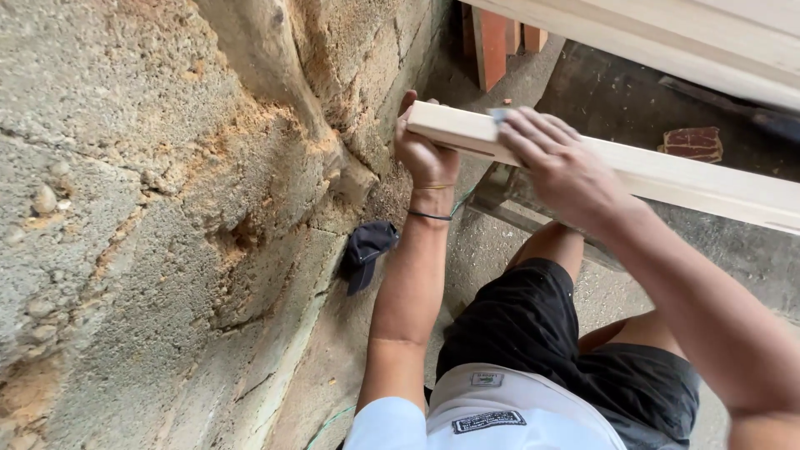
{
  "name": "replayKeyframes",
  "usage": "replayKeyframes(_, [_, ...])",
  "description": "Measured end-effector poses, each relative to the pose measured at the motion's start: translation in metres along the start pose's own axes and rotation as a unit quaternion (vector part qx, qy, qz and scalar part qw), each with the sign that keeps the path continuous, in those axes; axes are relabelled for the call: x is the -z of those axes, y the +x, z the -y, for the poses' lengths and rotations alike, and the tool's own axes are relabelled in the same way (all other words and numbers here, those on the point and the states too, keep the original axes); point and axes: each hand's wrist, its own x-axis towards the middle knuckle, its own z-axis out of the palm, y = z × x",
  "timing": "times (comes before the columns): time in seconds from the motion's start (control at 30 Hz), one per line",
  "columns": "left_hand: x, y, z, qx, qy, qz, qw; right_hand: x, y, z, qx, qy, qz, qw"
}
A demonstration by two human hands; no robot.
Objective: Sand a wooden plank and use a chisel to refine a joint slot
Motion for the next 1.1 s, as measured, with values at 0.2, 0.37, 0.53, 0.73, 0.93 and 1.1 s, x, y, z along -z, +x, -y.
replayKeyframes(0.2, [0.015,0.014,0.001,0.003,-0.036,0.051,0.998,-0.043,0.074,0.021,0.048,-0.034,0.021,0.998])
replayKeyframes(0.37, [0.017,0.011,0.001,0.042,-0.072,0.091,0.992,0.008,0.051,0.035,0.028,0.015,0.003,0.999])
replayKeyframes(0.53, [0.039,0.026,0.010,0.086,-0.190,0.184,0.961,-0.015,0.038,0.026,0.045,-0.056,-0.011,0.997])
replayKeyframes(0.73, [0.026,0.018,0.003,0.122,-0.223,0.248,0.935,-0.049,0.068,0.033,0.085,-0.049,-0.044,0.994])
replayKeyframes(0.93, [0.010,0.005,-0.002,0.021,-0.096,0.198,0.975,0.002,-0.011,0.018,0.029,-0.072,-0.009,0.997])
replayKeyframes(1.1, [0.024,0.007,0.010,0.052,-0.097,0.216,0.970,-0.020,0.014,0.026,-0.008,-0.076,-0.065,0.995])
